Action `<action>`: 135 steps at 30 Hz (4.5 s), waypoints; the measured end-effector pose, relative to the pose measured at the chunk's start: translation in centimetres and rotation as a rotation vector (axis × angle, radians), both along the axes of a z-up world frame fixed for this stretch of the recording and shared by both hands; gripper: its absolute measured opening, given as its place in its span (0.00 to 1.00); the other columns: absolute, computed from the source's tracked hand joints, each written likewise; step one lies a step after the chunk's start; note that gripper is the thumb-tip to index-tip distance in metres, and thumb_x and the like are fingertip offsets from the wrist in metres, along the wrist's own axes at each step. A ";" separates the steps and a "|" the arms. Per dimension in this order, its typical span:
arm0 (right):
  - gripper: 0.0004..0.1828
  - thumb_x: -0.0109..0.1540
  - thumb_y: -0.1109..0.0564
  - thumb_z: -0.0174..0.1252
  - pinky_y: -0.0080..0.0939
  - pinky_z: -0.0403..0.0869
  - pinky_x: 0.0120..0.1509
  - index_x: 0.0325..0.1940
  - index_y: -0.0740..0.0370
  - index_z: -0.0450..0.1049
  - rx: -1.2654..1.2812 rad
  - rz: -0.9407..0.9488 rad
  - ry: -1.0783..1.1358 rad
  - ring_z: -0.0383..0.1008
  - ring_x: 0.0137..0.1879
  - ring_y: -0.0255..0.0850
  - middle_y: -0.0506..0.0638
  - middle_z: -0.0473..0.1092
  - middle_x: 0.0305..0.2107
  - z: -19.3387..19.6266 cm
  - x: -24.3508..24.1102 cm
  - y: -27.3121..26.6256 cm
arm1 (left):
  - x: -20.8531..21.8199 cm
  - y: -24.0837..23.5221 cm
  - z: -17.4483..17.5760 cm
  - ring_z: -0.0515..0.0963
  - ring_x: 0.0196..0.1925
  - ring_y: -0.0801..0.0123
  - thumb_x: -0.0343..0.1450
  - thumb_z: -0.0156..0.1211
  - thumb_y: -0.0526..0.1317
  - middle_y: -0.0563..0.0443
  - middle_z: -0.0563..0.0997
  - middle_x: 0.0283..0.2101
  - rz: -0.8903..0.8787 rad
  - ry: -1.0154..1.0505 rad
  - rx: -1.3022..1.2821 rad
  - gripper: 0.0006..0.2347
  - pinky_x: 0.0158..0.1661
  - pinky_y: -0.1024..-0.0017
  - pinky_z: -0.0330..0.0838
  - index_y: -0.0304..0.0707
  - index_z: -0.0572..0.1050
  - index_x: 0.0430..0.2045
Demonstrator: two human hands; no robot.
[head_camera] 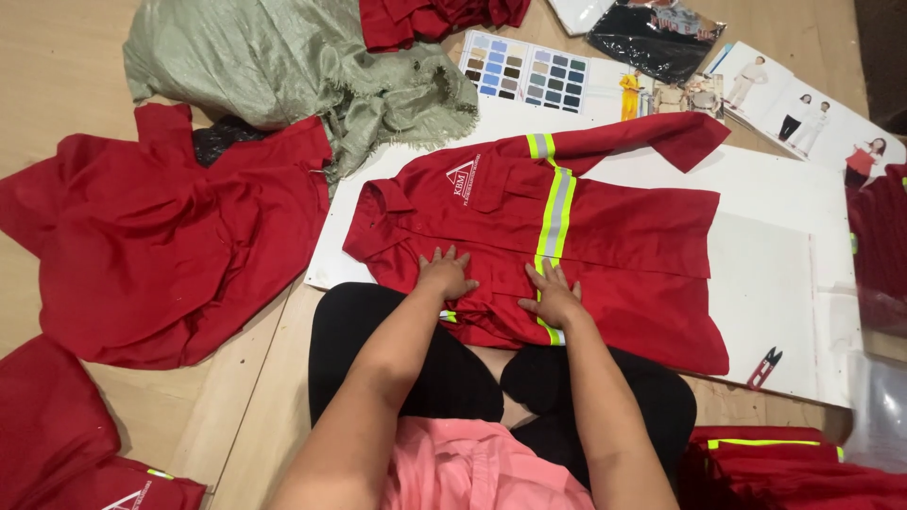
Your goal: The person folds a red safety jacket with reflective stripes on a white board. They button the jacket, fold the sleeves inward, and fold the body into a compact rectangle.
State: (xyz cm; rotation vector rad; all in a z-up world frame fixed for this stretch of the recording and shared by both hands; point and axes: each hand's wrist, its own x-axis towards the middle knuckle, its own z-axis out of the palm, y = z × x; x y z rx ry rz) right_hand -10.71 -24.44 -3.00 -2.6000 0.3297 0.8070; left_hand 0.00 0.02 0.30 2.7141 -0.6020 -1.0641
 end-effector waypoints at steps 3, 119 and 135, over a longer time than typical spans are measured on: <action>0.47 0.64 0.31 0.58 0.77 0.35 0.79 0.82 0.30 0.43 0.000 0.001 -0.001 0.28 0.85 0.50 0.48 0.31 0.81 -0.2 0.0 -0.1 | 0.0 0.0 -0.2 0.44 0.80 0.43 0.74 0.51 0.57 0.44 0.49 0.79 -0.003 -0.002 0.007 0.31 0.70 0.31 0.35 0.53 0.55 0.75; 0.39 0.66 0.30 0.49 0.69 0.43 0.82 0.78 0.44 0.58 -0.253 0.167 -0.369 0.42 0.83 0.53 0.56 0.48 0.78 1.8 5.8 3.9 | 2.3 -0.8 -0.2 0.51 0.80 0.49 0.77 0.49 0.50 0.42 0.56 0.77 0.151 -0.304 -0.212 0.24 0.73 0.44 0.44 0.50 0.62 0.71; 0.40 0.69 0.29 0.42 0.67 0.43 0.82 0.81 0.44 0.50 -0.189 0.136 -0.180 0.40 0.83 0.49 0.46 0.45 0.79 0.1 7.9 3.7 | 5.3 -2.3 -1.7 0.42 0.81 0.45 0.77 0.44 0.56 0.33 0.46 0.78 0.256 -0.108 0.100 0.31 0.67 0.31 0.40 0.42 0.51 0.75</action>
